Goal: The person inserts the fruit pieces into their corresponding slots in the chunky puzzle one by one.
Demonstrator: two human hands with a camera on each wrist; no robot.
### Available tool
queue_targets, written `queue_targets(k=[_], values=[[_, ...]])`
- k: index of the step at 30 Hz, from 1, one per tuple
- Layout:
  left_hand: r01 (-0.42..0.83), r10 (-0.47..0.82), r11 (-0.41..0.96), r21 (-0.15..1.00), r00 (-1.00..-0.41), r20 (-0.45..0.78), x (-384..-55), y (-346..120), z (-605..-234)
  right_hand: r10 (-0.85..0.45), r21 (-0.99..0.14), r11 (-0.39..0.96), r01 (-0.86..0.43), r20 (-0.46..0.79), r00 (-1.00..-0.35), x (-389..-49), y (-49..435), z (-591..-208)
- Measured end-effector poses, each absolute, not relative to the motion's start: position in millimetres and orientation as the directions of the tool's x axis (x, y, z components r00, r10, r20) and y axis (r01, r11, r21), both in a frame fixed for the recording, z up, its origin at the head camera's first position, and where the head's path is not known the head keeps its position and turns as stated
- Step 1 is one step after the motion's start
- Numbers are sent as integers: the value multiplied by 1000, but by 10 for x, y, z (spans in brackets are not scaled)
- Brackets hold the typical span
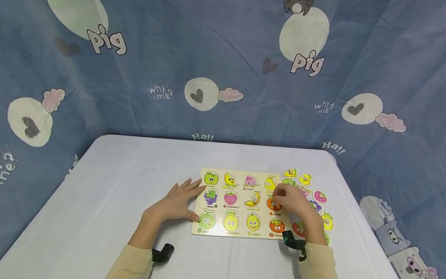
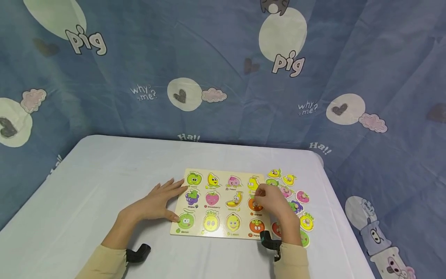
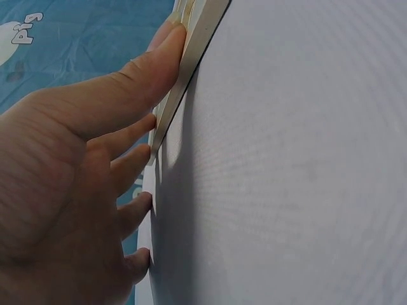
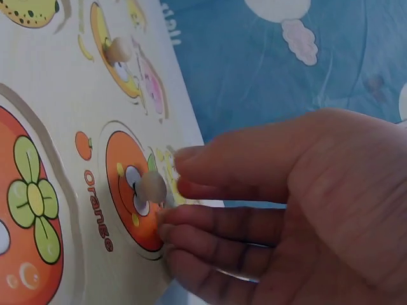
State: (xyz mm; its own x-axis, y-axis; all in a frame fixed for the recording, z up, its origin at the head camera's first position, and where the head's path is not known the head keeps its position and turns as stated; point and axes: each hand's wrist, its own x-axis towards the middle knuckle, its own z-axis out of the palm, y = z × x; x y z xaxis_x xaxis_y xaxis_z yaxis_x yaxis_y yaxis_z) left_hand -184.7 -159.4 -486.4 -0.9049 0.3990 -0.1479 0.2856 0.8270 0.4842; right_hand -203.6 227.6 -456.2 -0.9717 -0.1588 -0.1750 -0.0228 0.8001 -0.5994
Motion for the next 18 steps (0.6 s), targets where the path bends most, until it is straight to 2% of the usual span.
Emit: queue_targets(k=[12,18], values=[[279,394,821,498,-908,-140,-1843,-1570,-4854,-53,-563,823,-74,54,-997,-2131,2410,-4521],[265,396,810,523,-905,-154,-1829,-1586,-4838,3,-523,852,-24,51,-999,-2185,2485,-4569]])
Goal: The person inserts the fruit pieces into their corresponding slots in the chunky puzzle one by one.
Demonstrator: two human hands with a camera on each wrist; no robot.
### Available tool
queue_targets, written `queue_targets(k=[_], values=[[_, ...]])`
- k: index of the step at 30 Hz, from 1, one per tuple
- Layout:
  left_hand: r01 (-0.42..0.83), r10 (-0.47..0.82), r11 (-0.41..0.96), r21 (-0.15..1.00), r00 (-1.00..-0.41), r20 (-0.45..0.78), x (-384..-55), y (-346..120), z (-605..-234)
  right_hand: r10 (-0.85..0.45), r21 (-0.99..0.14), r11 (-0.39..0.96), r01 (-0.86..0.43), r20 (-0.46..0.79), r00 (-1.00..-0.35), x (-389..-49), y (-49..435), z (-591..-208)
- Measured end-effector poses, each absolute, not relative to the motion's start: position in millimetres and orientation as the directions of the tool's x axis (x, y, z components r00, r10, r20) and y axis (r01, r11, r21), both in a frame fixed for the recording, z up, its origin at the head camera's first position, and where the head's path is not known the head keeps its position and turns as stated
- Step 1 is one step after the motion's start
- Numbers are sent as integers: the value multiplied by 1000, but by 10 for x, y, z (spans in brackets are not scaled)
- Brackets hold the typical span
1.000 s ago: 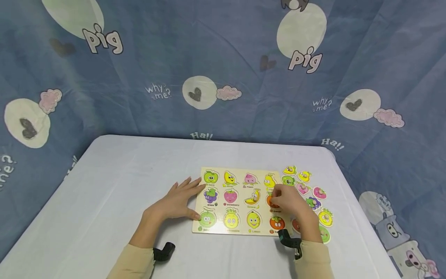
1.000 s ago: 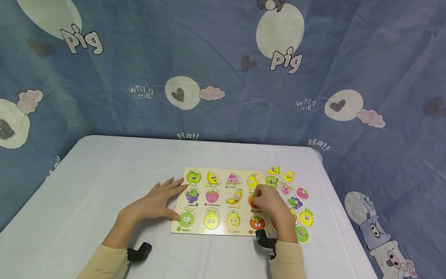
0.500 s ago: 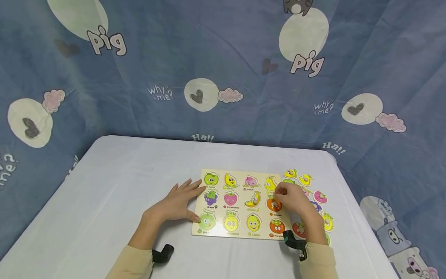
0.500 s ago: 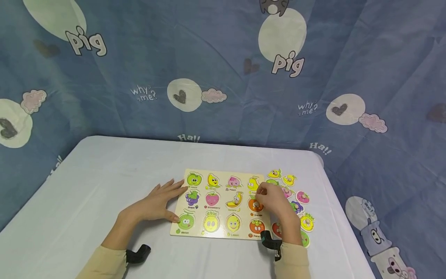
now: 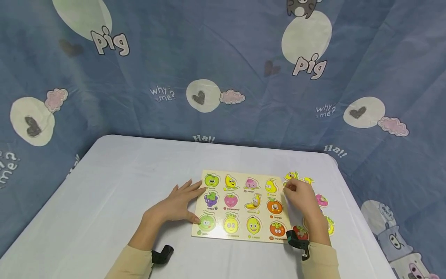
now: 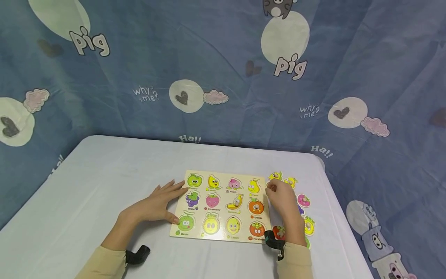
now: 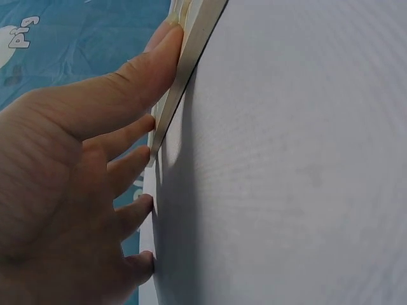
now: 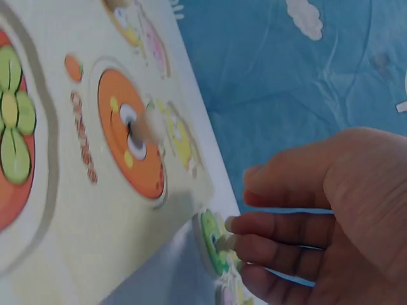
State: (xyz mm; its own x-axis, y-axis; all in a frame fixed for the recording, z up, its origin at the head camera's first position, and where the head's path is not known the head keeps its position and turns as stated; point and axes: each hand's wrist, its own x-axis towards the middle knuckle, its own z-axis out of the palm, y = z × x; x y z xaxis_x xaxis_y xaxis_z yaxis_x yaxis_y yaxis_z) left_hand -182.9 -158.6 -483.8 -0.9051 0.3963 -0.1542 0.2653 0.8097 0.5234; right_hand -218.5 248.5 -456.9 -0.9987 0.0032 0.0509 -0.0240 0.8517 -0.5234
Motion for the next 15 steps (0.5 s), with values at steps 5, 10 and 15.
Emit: queue_targets(k=[5,10,15], values=[[260,396,805,533,-905,-157,-1818,-1601,-4829,78,-494,868,50,37,-996,-2215,2561,-4620],[255,400,799,544,-901,-166,-1824,-1594,-4802,155,-466,875,130,15,-988,-2213,2655,-4641],[238,404,789,566,-895,-187,-1869,-1568,-4764,224,-447,870,210,-22,-974,-2206,2729,-4676]])
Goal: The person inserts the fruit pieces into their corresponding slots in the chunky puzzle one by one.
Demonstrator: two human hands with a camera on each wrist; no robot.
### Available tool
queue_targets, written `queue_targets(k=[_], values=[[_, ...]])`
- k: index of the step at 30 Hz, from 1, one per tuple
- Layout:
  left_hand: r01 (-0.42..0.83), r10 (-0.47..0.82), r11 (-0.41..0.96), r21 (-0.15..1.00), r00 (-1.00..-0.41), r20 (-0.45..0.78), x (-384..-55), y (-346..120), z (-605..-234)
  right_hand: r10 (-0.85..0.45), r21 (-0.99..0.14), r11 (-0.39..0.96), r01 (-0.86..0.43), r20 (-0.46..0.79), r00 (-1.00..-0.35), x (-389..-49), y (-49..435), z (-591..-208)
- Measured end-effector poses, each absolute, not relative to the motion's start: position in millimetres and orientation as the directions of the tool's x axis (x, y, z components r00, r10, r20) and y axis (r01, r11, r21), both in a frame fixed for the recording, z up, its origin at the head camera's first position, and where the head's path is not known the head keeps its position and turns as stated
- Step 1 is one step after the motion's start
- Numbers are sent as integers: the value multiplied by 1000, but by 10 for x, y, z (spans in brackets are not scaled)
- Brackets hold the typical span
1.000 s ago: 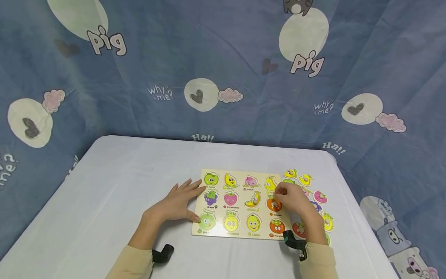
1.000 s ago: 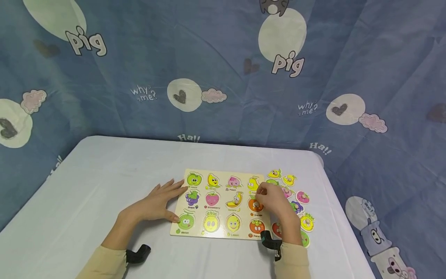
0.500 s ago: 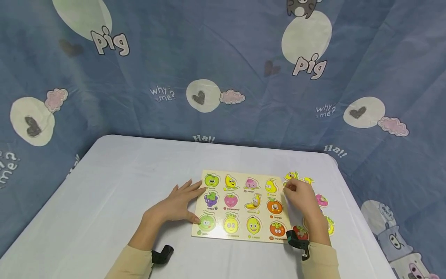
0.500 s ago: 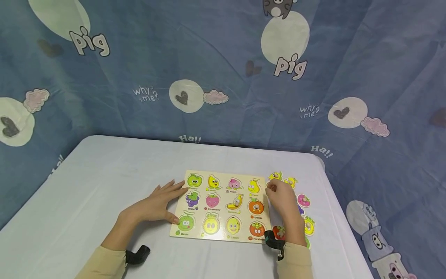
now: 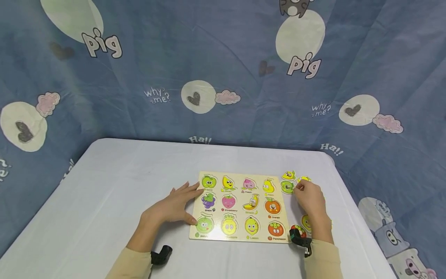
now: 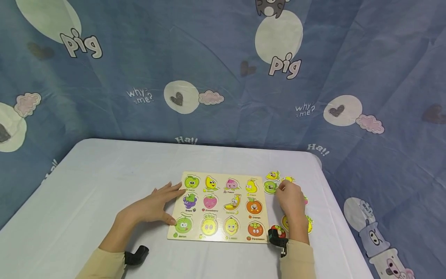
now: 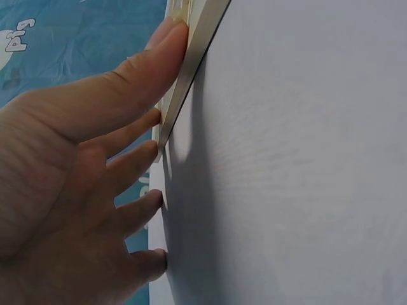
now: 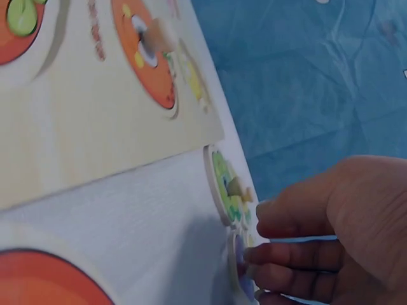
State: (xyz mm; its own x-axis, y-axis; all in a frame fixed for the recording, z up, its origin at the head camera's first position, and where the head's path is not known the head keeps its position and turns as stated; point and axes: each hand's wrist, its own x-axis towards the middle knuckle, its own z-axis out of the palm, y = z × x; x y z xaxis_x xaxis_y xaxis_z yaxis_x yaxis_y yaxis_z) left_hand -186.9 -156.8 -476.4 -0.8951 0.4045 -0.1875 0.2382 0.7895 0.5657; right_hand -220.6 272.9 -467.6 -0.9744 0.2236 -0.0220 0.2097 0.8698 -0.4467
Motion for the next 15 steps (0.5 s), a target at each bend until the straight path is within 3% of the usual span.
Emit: queue_targets(k=[15], values=[[226,394,795,563,-898,-195,-1864,-1549,-4720,262,-460,846,268,-77,-962,-2186,2826,-4673]])
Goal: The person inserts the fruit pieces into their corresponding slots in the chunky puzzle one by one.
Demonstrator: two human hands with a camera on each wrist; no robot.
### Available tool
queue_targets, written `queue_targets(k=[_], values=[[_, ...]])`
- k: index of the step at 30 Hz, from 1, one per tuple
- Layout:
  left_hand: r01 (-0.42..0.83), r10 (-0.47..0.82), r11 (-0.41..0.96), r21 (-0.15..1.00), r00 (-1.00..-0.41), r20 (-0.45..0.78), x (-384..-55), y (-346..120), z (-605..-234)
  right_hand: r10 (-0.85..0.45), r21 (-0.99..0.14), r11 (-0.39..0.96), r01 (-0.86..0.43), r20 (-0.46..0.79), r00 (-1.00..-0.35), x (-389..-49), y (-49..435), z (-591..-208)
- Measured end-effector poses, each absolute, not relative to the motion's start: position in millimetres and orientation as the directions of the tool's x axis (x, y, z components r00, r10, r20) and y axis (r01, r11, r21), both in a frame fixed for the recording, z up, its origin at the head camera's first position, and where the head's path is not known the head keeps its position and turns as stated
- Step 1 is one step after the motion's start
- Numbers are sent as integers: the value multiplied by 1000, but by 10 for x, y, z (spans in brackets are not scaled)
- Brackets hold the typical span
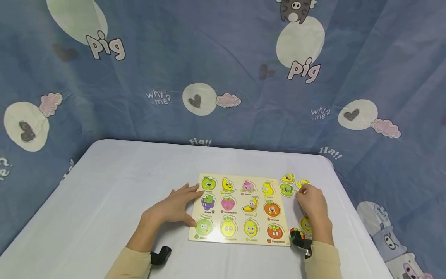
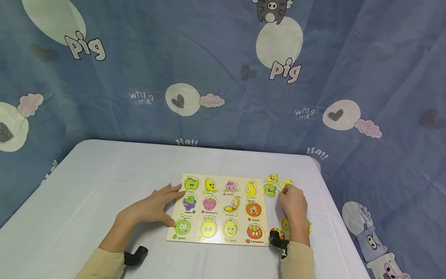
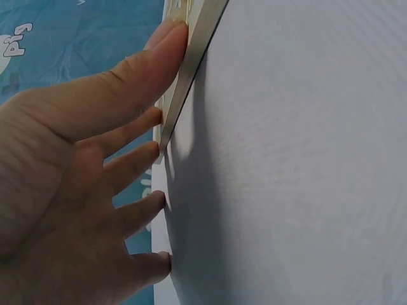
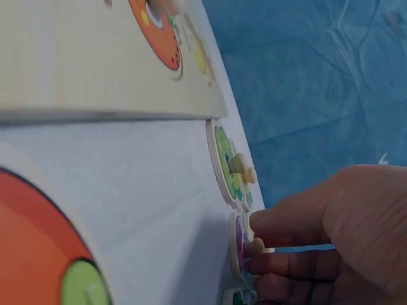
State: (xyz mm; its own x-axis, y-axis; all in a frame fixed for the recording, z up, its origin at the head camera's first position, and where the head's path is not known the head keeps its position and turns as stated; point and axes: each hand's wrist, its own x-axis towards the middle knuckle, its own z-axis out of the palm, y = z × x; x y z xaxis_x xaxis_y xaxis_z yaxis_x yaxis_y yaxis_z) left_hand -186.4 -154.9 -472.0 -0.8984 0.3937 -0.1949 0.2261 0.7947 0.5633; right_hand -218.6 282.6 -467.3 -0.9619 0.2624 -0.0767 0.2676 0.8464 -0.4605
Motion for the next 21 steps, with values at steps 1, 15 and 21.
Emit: queue_targets(k=[1,15,21], values=[[225,393,796,563,-898,-197,-1869,-1543,-4718,269,-461,845,272,-75,-960,-2185,2833,-4681],[240,397,800,551,-899,-185,-1897,-1527,-4743,313,-428,857,285,-6,-950,-2249,2815,-4776],[237,394,797,555,-901,-180,-1864,-1544,-4735,327,-429,851,304,-23,-945,-2245,2769,-4793]])
